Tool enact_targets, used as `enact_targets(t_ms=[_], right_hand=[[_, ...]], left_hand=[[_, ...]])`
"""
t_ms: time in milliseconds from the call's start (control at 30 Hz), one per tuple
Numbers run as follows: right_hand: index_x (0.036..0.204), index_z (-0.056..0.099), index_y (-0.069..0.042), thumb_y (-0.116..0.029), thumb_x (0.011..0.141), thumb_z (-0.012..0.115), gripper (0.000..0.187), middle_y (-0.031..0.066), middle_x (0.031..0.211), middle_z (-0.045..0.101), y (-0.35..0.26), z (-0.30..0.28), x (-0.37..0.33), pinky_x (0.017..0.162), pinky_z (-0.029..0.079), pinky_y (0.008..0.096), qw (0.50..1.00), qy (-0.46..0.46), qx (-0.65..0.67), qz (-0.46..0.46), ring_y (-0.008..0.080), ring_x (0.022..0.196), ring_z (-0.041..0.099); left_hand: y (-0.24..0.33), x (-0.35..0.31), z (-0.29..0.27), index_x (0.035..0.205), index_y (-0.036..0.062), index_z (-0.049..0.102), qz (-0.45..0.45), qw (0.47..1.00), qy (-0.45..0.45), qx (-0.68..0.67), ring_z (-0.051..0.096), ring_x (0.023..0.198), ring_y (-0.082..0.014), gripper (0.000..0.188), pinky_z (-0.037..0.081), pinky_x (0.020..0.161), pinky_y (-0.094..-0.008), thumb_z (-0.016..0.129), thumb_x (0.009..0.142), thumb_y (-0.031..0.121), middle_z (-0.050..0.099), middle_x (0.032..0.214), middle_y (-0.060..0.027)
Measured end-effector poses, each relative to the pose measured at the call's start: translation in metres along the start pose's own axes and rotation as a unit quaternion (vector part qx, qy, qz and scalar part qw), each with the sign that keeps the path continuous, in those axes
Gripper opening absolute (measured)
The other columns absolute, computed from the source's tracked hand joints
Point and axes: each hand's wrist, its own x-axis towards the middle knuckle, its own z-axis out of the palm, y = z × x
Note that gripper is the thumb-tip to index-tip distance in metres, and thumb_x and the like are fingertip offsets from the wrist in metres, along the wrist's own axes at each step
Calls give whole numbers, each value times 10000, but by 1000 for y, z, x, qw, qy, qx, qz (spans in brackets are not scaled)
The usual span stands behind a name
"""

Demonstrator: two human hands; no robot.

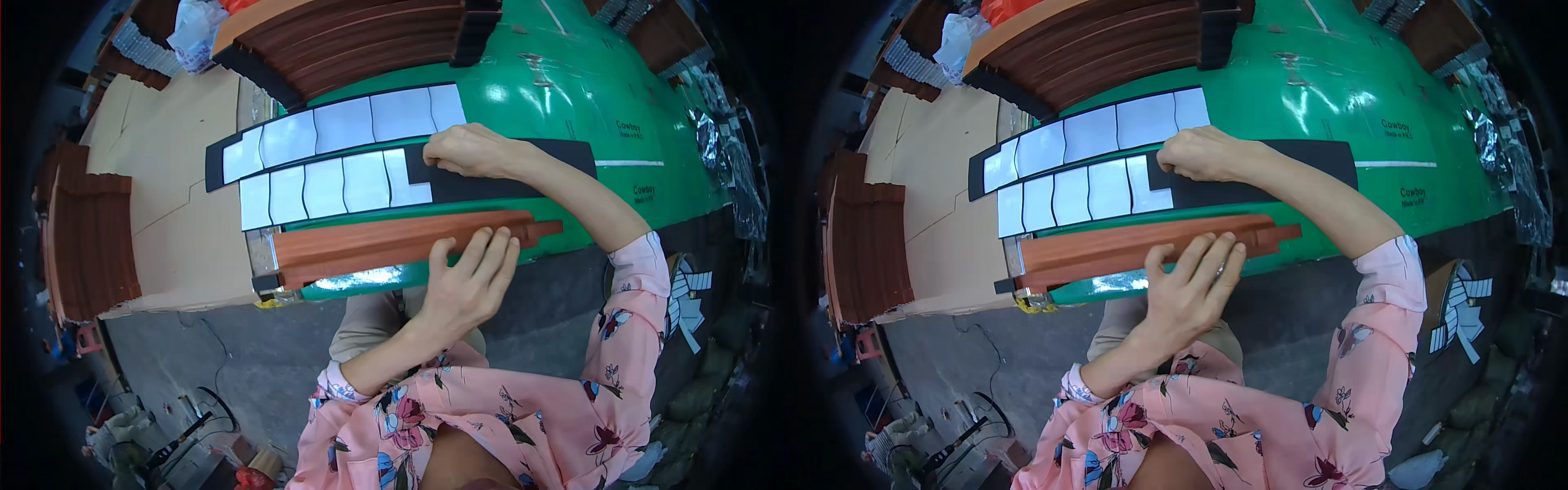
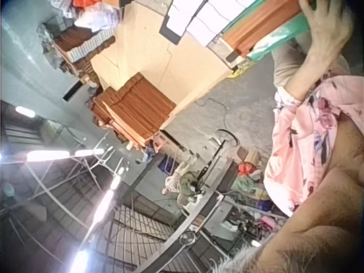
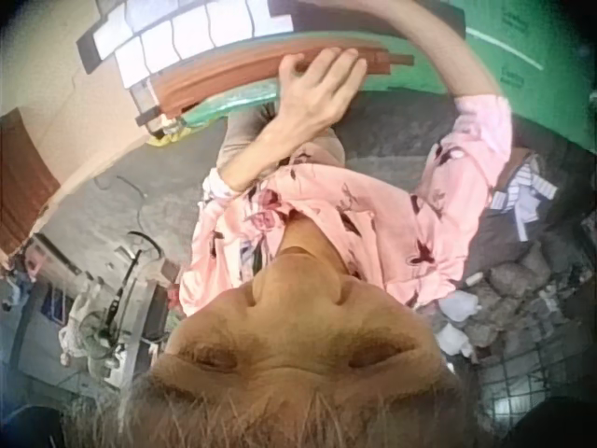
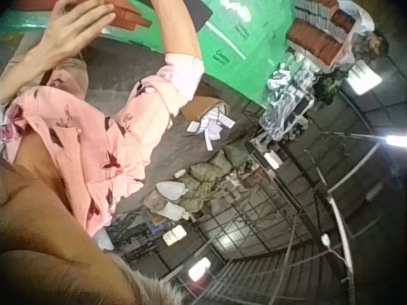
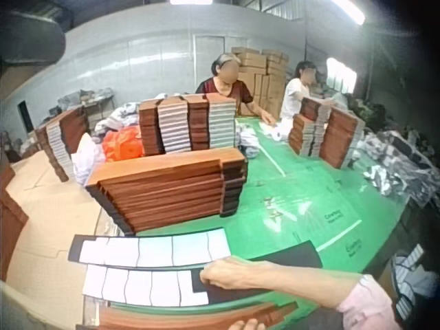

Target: Assembling wooden slats and applying black adhesive strips to furniture components.

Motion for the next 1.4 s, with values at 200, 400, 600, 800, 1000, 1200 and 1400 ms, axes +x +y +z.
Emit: enact_targets(t_ms=[200,400,600,800,1000,1200,1400], right_hand=[[840,603,-23,-43,773,549,88,152,846,621,50,-2,18,717,481,406,991,45,-74,98,330,828,598],[817,598,-1,-62,793,563,74,163,817,617,-8,-27,67,710,481,412,999,-1,-42,22,325,819,600],[820,592,21,-80,809,561,106,167,820,604,-55,-15,163,722,474,393,996,-30,-46,-73,322,803,591],[876,583,25,-75,796,570,129,179,868,602,-98,43,290,725,481,403,989,49,-44,-135,333,829,600],[862,587,10,-77,751,598,142,170,868,593,-112,72,346,741,487,410,981,135,-101,-99,342,865,595],[834,584,17,-96,742,581,146,183,835,599,-105,80,363,694,509,409,971,123,-162,-128,341,821,613],[786,574,25,-80,733,552,120,194,789,613,-103,84,369,655,520,407,947,135,-226,-184,346,759,630]], left_hand=[[-16,-4,4,1019,45,606,11,999,-9,-28,550,947,-195,345,357,718,-388,583,687,136,582,1054,-69],[-54,-32,-87,1033,103,608,114,981,149,-38,547,1011,-192,278,360,838,-464,567,787,226,571,1056,-69],[-154,-89,-151,1025,66,631,-197,926,264,186,575,893,-192,210,442,634,-322,483,877,50,587,980,-102],[-305,-115,-127,998,62,610,-284,947,86,126,549,979,-235,202,384,820,-436,615,797,82,601,1050,-82],[-348,-105,-90,962,115,618,-249,948,-1,200,522,987,-201,269,352,799,-441,677,731,239,594,1050,-35],[-355,-115,-82,933,120,636,-241,951,28,189,523,969,-197,228,347,788,-425,675,730,217,598,1031,-27],[-355,-122,-80,953,121,642,-246,948,51,193,528,1023,-197,231,345,805,-431,666,743,213,616,1050,-35]])
